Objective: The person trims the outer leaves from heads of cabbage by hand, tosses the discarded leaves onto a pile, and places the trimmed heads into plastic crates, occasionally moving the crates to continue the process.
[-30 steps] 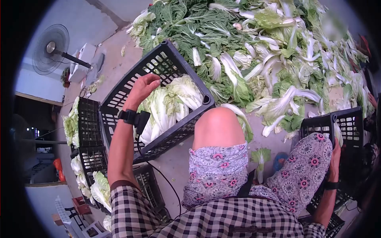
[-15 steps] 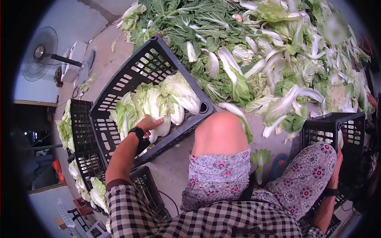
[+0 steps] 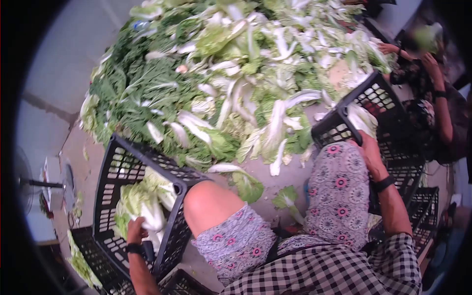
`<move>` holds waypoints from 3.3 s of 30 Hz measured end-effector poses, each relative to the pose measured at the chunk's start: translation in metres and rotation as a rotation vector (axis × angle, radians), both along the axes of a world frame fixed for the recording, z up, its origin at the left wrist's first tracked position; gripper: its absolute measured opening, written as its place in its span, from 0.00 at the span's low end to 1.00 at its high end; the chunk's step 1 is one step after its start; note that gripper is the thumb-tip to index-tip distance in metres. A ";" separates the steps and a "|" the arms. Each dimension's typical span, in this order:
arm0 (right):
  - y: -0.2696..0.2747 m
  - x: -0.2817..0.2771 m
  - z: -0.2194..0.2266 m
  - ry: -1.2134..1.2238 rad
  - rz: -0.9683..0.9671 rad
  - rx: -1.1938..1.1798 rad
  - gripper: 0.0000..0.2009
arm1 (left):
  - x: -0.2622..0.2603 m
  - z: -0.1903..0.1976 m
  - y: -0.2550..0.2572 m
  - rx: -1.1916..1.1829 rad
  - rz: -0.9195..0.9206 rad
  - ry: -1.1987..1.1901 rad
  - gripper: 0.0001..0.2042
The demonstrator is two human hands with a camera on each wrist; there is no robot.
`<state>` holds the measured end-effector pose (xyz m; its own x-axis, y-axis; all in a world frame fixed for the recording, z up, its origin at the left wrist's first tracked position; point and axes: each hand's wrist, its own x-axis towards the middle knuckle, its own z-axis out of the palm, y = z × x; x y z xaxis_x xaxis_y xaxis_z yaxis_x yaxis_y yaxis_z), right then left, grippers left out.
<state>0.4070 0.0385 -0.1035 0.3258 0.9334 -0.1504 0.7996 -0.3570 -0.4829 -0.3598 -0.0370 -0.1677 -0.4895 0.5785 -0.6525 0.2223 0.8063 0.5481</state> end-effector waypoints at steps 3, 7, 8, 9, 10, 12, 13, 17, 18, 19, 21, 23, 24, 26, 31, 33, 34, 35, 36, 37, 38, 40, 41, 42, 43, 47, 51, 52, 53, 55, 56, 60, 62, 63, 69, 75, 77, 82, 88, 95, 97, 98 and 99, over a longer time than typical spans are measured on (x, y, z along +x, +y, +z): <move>-0.001 -0.009 0.013 -0.058 -0.002 -0.034 0.20 | -0.038 0.020 -0.008 0.168 0.126 -0.331 0.16; 0.000 -0.002 0.009 -0.063 0.025 -0.051 0.23 | -0.024 0.050 -0.013 0.402 0.353 -0.669 0.15; 0.000 -0.003 0.009 -0.055 0.029 -0.049 0.23 | -0.018 0.054 -0.017 0.507 0.401 -0.692 0.15; 0.000 -0.004 0.011 -0.042 0.028 -0.070 0.24 | -0.011 0.059 -0.017 0.594 0.356 -0.767 0.15; -0.002 -0.003 0.009 -0.031 0.035 -0.022 0.25 | -0.005 0.066 -0.016 0.682 0.307 -0.836 0.16; -0.004 -0.001 0.004 -0.012 0.060 0.080 0.27 | 0.017 0.085 -0.015 0.797 0.203 -0.941 0.17; -0.004 -0.003 0.011 0.045 0.055 0.052 0.28 | 0.038 0.098 -0.008 0.826 0.148 -0.980 0.17; -0.004 0.015 0.011 0.171 0.244 -0.022 0.29 | 0.165 0.161 0.020 0.817 0.274 -0.808 0.20; -0.005 0.016 0.017 0.059 0.282 0.086 0.29 | 0.176 0.168 0.024 0.807 0.307 -0.781 0.21; -0.006 0.015 0.022 -0.054 0.316 0.193 0.30 | 0.178 0.165 0.029 0.793 0.232 -0.872 0.21; -0.009 0.001 0.054 -0.004 0.323 0.325 0.31 | 0.189 0.155 0.042 0.793 0.066 -0.868 0.24; -0.014 -0.031 0.095 0.134 0.453 0.490 0.34 | 0.240 0.169 0.052 0.787 -0.096 -0.932 0.25; -0.017 -0.051 0.106 0.104 0.545 0.558 0.41 | 0.255 0.167 0.058 0.748 -0.111 -0.982 0.25; -0.023 -0.093 0.126 0.028 0.786 0.714 0.48 | 0.306 0.176 0.061 0.674 -0.120 -1.064 0.26; -0.017 -0.143 0.124 0.130 0.977 0.867 0.49 | 0.398 0.173 0.058 0.551 -0.218 -1.044 0.31; -0.002 -0.139 0.109 0.324 1.012 0.929 0.47 | 0.408 0.176 0.056 0.462 -0.228 -1.119 0.34; 0.000 -0.137 0.112 0.409 0.939 0.805 0.46 | 0.397 0.169 0.063 0.412 -0.472 -1.222 0.40; -0.002 -0.132 0.116 0.496 0.868 0.676 0.44 | 0.393 0.157 0.068 0.405 -0.593 -1.228 0.38; -0.003 -0.129 0.119 0.583 0.804 0.539 0.43 | 0.388 0.151 0.073 0.399 -0.704 -1.227 0.37; -0.002 -0.126 0.120 0.684 0.684 0.458 0.42 | 0.398 0.166 0.069 0.373 -0.669 -0.992 0.33; 0.001 -0.120 0.121 0.771 0.562 0.377 0.41 | 0.396 0.170 0.073 0.487 -0.807 -0.729 0.25; 0.019 -0.107 0.105 1.104 0.536 0.312 0.38 | 0.390 0.178 0.078 0.746 -0.808 -0.484 0.19; 0.022 -0.102 0.100 1.160 0.482 0.265 0.37 | 0.393 0.185 0.083 0.859 -0.726 -0.464 0.16; 0.024 -0.100 0.095 1.187 0.478 0.240 0.37 | 0.388 0.194 0.088 0.885 -0.735 -0.427 0.20; 0.026 -0.100 0.091 1.218 0.476 0.211 0.38 | 0.386 0.196 0.094 0.920 -0.788 -0.347 0.23; 0.033 -0.112 0.083 1.281 0.583 0.070 0.40 | 0.395 0.194 0.099 0.925 -1.038 -0.064 0.41; 0.031 -0.129 0.085 1.254 0.662 -0.106 0.42 | 0.409 0.166 0.106 0.793 -1.043 -0.446 0.49; 0.032 -0.131 0.085 1.224 0.674 -0.156 0.42 | 0.407 0.166 0.107 0.750 -1.017 -0.446 0.48; 0.033 -0.132 0.083 1.191 0.695 -0.150 0.42 | 0.404 0.167 0.107 0.705 -0.992 -0.449 0.47; 0.038 -0.134 0.078 1.043 0.722 -0.021 0.41 | 0.399 0.163 0.108 0.681 -0.940 -0.444 0.45; 0.040 -0.135 0.075 0.971 0.737 0.043 0.41 | 0.395 0.160 0.109 0.676 -0.935 -0.388 0.44; 0.044 -0.129 0.078 1.132 0.589 0.049 0.32 | 0.391 0.153 0.107 0.795 -1.048 -0.039 0.41; 0.042 -0.129 0.078 1.097 0.629 -0.007 0.29 | 0.395 0.151 0.105 0.899 -1.142 0.142 0.40; 0.041 -0.130 0.077 1.060 0.665 -0.038 0.28 | 0.397 0.151 0.104 0.934 -1.181 0.201 0.39; 0.036 -0.138 0.075 0.775 0.597 -0.130 0.24 | 0.406 0.146 0.101 0.889 -1.231 0.072 0.33; 0.029 -0.139 0.075 0.782 0.553 -0.093 0.21 | 0.412 0.138 0.095 0.915 -1.285 0.079 0.31; 0.027 -0.140 0.082 0.842 0.516 -0.109 0.20 | 0.412 0.134 0.095 1.012 -1.257 0.199 0.32; 0.027 -0.143 0.085 0.786 0.498 -0.043 0.21 | 0.414 0.133 0.095 1.078 -1.220 0.325 0.32; 0.026 -0.146 0.079 0.871 0.467 0.066 0.24 | 0.413 0.140 0.096 1.126 -1.205 0.365 0.30; 0.027 -0.144 0.081 0.888 0.421 0.046 0.26 | 0.414 0.145 0.095 1.083 -1.217 0.309 0.30; 0.027 -0.144 0.081 0.904 0.413 0.053 0.26 | 0.414 0.146 0.095 1.093 -1.214 0.304 0.30; 0.027 -0.144 0.081 0.914 0.409 0.061 0.26 | 0.414 0.145 0.095 1.106 -1.206 0.306 0.29; 0.027 -0.144 0.081 0.924 0.406 0.069 0.26 | 0.415 0.145 0.095 1.118 -1.199 0.309 0.29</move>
<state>0.2629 0.0659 -0.0222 -0.2350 0.9640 -0.1245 0.1570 -0.0888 -0.9836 0.0548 0.0580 -0.0224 0.5234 0.7795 0.3442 0.5860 -0.6226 0.5187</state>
